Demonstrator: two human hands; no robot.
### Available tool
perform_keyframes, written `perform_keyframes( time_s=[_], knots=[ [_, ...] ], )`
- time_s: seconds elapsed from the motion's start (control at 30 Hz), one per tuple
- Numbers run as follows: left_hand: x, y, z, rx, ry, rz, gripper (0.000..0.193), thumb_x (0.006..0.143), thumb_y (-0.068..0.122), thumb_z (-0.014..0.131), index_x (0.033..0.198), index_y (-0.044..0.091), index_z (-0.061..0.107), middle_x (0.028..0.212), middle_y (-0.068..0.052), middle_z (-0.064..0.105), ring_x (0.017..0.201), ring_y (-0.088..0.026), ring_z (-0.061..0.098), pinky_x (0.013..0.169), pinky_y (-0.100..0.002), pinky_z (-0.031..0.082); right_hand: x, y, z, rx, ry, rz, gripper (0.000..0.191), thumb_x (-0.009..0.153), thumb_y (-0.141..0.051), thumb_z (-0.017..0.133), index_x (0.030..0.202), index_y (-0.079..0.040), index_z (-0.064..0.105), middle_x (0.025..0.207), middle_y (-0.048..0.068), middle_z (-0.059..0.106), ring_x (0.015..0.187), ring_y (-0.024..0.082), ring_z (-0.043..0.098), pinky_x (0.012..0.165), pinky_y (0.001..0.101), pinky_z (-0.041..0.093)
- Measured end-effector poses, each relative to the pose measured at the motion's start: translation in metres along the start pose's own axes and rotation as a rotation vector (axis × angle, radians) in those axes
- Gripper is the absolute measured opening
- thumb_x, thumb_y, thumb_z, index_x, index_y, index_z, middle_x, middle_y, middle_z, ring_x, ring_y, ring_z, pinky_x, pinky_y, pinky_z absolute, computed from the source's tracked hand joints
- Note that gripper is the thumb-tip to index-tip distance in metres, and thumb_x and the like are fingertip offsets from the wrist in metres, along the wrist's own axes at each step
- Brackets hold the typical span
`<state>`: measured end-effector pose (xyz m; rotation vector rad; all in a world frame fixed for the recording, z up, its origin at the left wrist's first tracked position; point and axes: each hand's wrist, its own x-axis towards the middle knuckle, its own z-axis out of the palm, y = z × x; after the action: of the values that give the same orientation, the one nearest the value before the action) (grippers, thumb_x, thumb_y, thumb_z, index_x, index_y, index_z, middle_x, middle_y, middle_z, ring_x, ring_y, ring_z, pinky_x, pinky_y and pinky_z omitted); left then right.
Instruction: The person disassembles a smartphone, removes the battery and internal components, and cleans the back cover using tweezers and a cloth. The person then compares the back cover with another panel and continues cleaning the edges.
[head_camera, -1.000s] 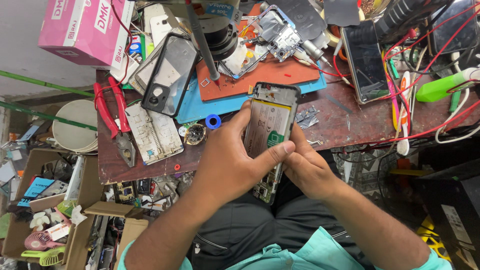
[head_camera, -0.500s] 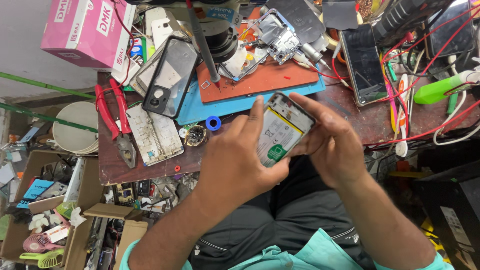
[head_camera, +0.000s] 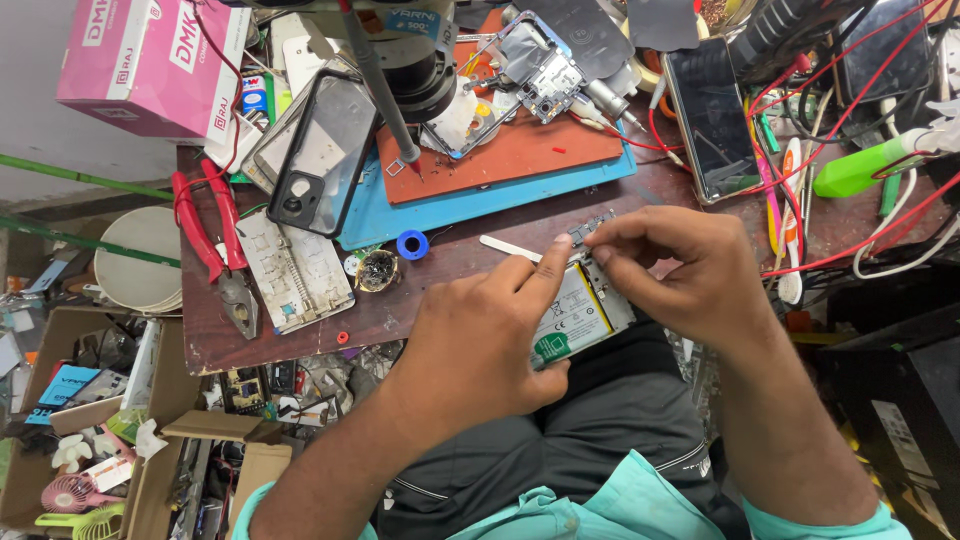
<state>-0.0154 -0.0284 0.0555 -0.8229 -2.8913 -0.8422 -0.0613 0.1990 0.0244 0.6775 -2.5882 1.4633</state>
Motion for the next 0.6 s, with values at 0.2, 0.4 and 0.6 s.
perform_keyframes(
  time_s=[0.2, 0.4, 0.6],
  knots=[
    [0.000, 0.001, -0.002, -0.005, -0.005, 0.014, 0.098, 0.060, 0.031, 0.084, 0.146, -0.002, 0.049, 0.091, -0.012, 0.064, 0.075, -0.032, 0.069, 0.064, -0.045, 0.055, -0.001, -0.011, 0.000, -0.131, 0.012, -0.026, 0.016, 0.085, -0.008, 0.079, 0.100, -0.005, 0.075, 0.082, 0.004, 0.073, 0.073, 0.009, 0.072, 0.064, 0.0235, 0.056],
    [-0.001, 0.001, -0.003, -0.018, -0.008, 0.012, 0.096, 0.061, 0.031, 0.084, 0.145, -0.002, 0.051, 0.091, -0.012, 0.064, 0.074, -0.032, 0.069, 0.063, -0.045, 0.055, -0.002, -0.015, -0.001, -0.112, -0.014, -0.010, 0.015, 0.084, -0.006, 0.078, 0.099, -0.006, 0.074, 0.086, 0.003, 0.074, 0.077, 0.009, 0.075, 0.068, 0.0246, 0.060],
    [-0.003, 0.000, -0.001, -0.024, 0.027, 0.024, 0.092, 0.060, 0.032, 0.083, 0.141, -0.001, 0.055, 0.091, -0.012, 0.064, 0.074, -0.032, 0.069, 0.064, -0.046, 0.055, -0.004, -0.006, -0.001, -0.070, -0.028, -0.026, 0.016, 0.085, -0.004, 0.077, 0.101, -0.004, 0.074, 0.089, 0.004, 0.074, 0.080, 0.007, 0.074, 0.071, 0.0225, 0.061]
  ],
)
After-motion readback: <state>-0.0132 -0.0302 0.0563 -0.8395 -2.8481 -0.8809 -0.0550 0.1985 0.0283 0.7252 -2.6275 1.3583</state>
